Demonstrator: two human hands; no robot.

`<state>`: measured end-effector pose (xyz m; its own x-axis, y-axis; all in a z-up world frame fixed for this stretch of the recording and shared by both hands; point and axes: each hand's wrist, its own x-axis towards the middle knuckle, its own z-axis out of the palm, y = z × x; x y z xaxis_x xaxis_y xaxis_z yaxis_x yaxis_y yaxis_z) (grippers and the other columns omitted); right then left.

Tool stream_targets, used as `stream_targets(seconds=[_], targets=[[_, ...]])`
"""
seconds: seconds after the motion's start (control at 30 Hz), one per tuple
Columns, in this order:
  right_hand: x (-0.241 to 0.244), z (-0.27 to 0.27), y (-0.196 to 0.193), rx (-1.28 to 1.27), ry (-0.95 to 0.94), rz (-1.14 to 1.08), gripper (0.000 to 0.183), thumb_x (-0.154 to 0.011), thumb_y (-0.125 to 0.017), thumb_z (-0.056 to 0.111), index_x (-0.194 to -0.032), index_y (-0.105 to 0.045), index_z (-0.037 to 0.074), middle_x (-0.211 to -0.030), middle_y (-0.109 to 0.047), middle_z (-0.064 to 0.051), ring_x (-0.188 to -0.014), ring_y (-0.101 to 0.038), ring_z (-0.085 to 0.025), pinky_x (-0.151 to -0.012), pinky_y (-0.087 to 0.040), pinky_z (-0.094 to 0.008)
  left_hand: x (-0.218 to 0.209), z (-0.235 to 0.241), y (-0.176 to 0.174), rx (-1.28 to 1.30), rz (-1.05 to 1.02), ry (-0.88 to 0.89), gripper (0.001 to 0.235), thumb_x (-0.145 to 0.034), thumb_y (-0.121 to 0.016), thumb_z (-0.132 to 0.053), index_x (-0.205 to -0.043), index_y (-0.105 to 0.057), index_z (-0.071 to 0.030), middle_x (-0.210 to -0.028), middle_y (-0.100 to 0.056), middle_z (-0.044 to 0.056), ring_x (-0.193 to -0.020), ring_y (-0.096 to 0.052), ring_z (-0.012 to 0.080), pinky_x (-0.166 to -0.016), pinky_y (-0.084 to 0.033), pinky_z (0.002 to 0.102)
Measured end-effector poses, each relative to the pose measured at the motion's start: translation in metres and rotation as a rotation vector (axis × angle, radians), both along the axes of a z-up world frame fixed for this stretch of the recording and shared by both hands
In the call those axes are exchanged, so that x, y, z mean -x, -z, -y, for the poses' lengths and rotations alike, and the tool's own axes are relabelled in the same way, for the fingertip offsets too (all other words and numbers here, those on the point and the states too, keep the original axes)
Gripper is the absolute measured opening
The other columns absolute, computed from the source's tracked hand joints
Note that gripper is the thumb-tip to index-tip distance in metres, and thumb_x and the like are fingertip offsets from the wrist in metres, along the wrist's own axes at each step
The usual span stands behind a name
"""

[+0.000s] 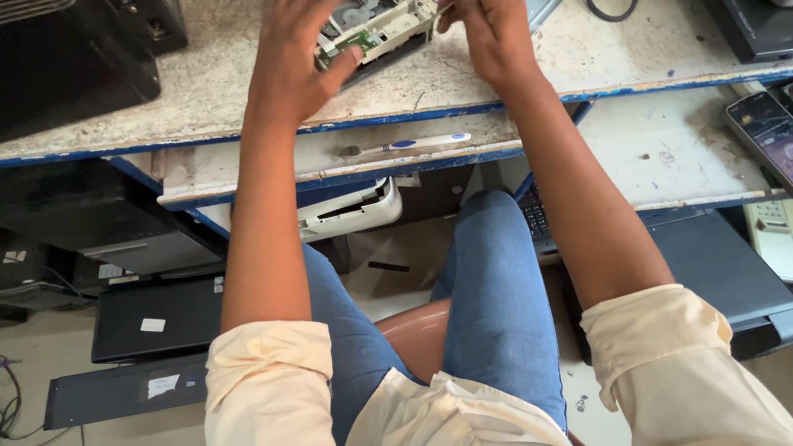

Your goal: The person disassembles a computer optical drive using a screwdriver, removes the metal casing, and manipulates the internal circuit board and lens mechanism. They then reassemble the drive by placing the casing back and securing it with screws.

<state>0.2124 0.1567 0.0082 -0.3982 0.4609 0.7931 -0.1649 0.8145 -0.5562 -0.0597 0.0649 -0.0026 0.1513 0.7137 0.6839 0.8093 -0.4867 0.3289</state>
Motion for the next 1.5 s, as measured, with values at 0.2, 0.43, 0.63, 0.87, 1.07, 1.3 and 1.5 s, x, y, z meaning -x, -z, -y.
stream_targets(seconds=[0.2,0.43,0.63,0.87,1.07,1.3,1.5], targets=[[-0.005,-0.008,0.002,-0.032,0.687,0.096,0.048,-0.118,-0.048,0.033,-0.085,-0.053,-0.001,-0.068,-0.052,-0.015,-0.063,-0.053,-0.032,-0.061,-0.044,-0.044,0.028,-0.042,0.032,-0.016,0.454,-0.196,0.066,-0.111,-0.051,-0.036,-0.165,-0.025,-0.008,-0.168,-0.031,0.027,-0.157,-0.022,0.0459,-0.128,-0.022,0.052],[0.003,0.001,0.0,-0.111,0.986,0.493,0.029,-0.102,-0.067,0.031,-0.086,-0.069,0.007,-0.075,-0.07,-0.02,-0.071,-0.065,-0.044,-0.062,-0.048,-0.054,0.045,-0.06,0.054,0.009,0.426,-0.259,0.083,-0.096,-0.065,-0.028,-0.162,-0.025,0.0,-0.158,-0.037,0.028,-0.149,-0.032,0.0454,-0.123,-0.033,0.049],[0.004,0.006,0.001,-0.153,1.001,0.584,0.018,-0.091,-0.076,0.029,-0.09,-0.074,0.011,-0.075,-0.071,-0.016,-0.071,-0.068,-0.04,-0.063,-0.051,-0.051,0.034,-0.048,0.041,-0.027,0.421,-0.356,0.084,-0.081,-0.074,-0.028,-0.151,-0.04,0.005,-0.137,-0.047,0.025,-0.131,-0.042,0.0439,-0.113,-0.041,0.05],[0.003,0.013,-0.001,-0.362,0.916,0.457,0.012,-0.089,-0.081,0.02,-0.086,-0.075,0.01,-0.086,-0.069,-0.012,-0.079,-0.067,-0.034,-0.064,-0.049,-0.046,0.024,-0.033,0.026,0.026,0.413,-0.491,0.055,-0.084,-0.068,-0.03,-0.129,-0.062,0.0,-0.132,-0.051,0.022,-0.129,-0.042,0.0422,-0.105,-0.042,0.051],[0.006,0.019,-0.006,-0.407,0.615,0.438,0.033,-0.104,-0.077,0.028,-0.081,-0.073,0.005,-0.084,-0.068,-0.012,-0.081,-0.064,-0.034,-0.072,-0.049,-0.047,0.022,-0.026,0.014,0.096,0.519,-0.486,0.036,-0.097,-0.05,-0.036,-0.091,-0.066,-0.004,-0.098,-0.066,0.017,-0.112,-0.053,0.0374,-0.102,-0.045,0.05],[0.02,0.021,-0.018,-0.088,0.656,0.61,0.052,-0.104,-0.067,0.047,-0.076,-0.073,0.003,-0.073,-0.065,-0.015,-0.067,-0.061,-0.036,-0.066,-0.046,-0.048,0.016,-0.029,0.005,0.124,0.322,-0.565,0.053,-0.101,-0.045,-0.048,-0.08,-0.074,-0.008,-0.096,-0.073,0.015,-0.109,-0.053,0.0403,-0.11,-0.021,0.059],[0.045,0.015,-0.008,-0.214,0.679,0.408,0.05,-0.092,-0.083,0.043,-0.07,-0.071,0.0,-0.073,-0.067,-0.014,-0.07,-0.063,-0.033,-0.065,-0.049,-0.046,0.033,-0.039,0.02,-0.089,0.374,-0.426,0.035,-0.1,-0.055,-0.037,-0.104,-0.077,-0.01,-0.11,-0.072,0.013,-0.106,-0.052,0.0364,-0.103,-0.027,0.053]])
